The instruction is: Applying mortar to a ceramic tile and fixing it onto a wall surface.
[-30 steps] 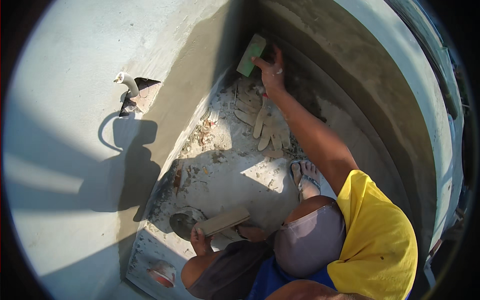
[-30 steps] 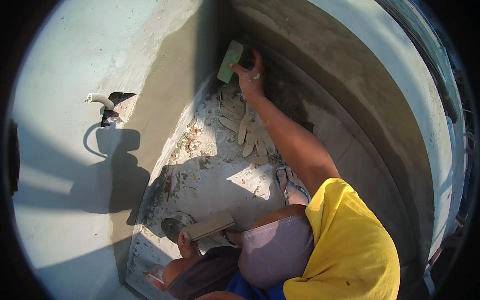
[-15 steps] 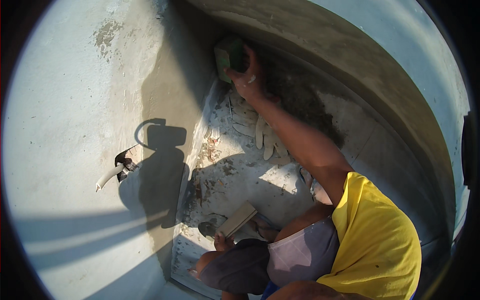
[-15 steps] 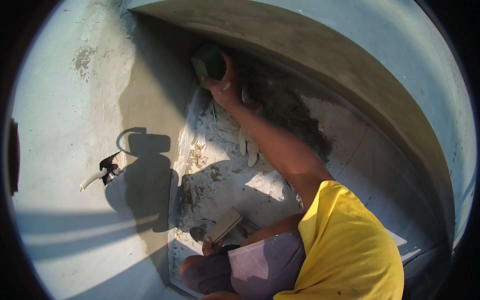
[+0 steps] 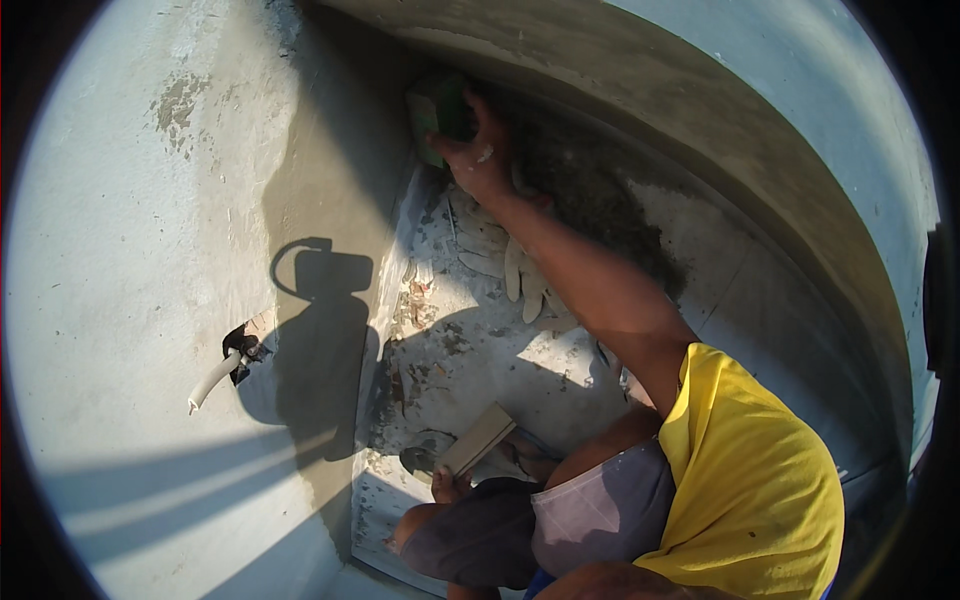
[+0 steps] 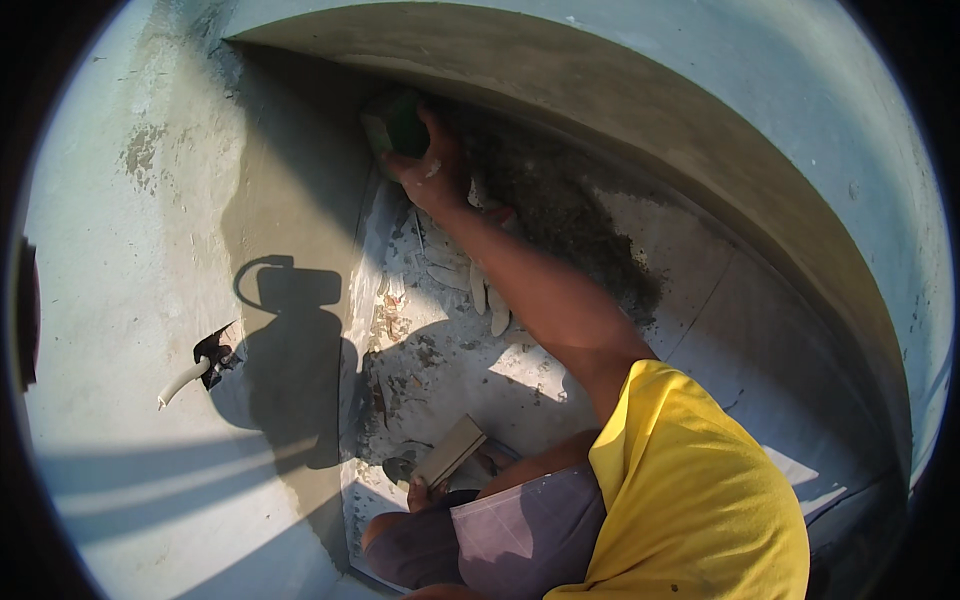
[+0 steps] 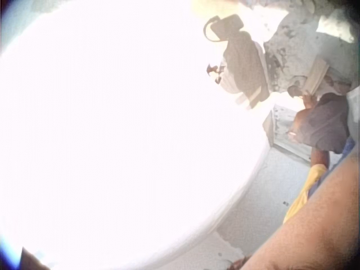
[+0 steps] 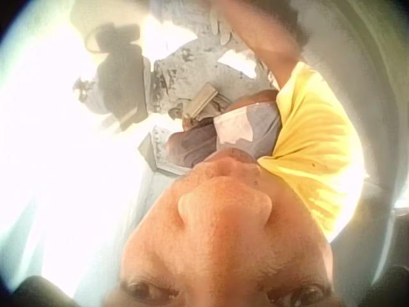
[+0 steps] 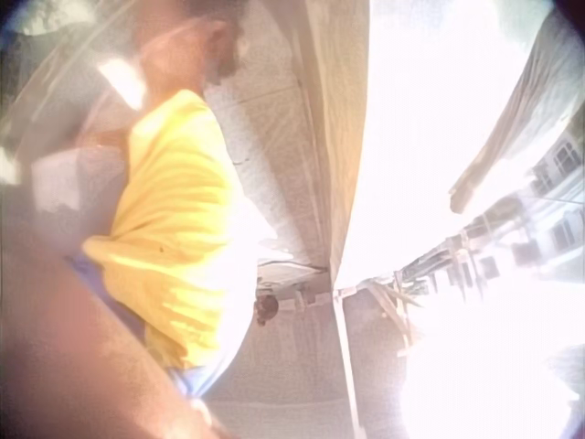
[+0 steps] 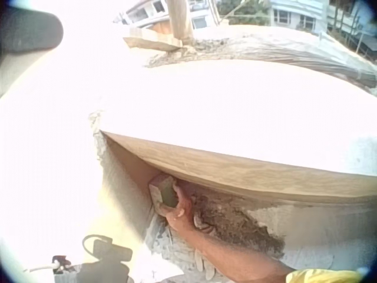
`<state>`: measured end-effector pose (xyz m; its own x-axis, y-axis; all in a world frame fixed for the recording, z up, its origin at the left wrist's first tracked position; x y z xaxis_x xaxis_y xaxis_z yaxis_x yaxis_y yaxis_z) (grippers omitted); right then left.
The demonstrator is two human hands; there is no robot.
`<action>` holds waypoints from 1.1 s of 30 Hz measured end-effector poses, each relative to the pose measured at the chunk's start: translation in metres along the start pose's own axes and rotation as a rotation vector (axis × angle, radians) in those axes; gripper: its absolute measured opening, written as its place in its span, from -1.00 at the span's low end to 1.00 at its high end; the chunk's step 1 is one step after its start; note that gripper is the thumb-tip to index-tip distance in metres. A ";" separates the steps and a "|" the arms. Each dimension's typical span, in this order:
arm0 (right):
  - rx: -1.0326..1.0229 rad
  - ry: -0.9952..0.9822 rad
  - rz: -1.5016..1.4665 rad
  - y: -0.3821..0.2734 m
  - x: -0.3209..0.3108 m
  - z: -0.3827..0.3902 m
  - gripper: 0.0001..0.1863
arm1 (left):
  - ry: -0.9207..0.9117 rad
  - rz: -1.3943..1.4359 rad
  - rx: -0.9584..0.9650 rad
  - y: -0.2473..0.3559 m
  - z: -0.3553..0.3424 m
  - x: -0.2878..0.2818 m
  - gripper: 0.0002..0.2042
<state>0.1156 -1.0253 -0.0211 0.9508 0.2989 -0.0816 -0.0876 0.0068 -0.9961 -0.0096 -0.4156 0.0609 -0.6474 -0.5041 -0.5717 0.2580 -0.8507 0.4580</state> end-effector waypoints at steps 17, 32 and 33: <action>-0.005 -0.019 -0.196 -0.022 -0.002 0.030 -0.24 | 0.061 -0.248 0.126 0.003 -0.003 -0.012 -0.59; 0.254 0.078 -0.327 -0.041 0.011 0.002 -0.28 | 0.027 0.120 0.006 -0.020 -0.006 -0.003 -0.66; 0.254 0.082 -0.324 -0.040 0.011 0.001 -0.28 | 0.040 -0.013 0.142 -0.018 -0.006 -0.002 -0.66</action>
<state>0.1293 -1.0218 0.0178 0.9607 0.1659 0.2225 0.1594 0.3266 -0.9316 -0.0085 -0.4003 0.0496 -0.6200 -0.5011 -0.6037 0.1438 -0.8290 0.5404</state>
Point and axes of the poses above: each hand's wrist, its own z-axis away from the middle knuckle, its own x-axis out of the palm, y = z × x, the point moved 3 cm from there along -z, towards the middle knuckle, and after that the axes turned 2 degrees about -y, right-handed, at the moved point
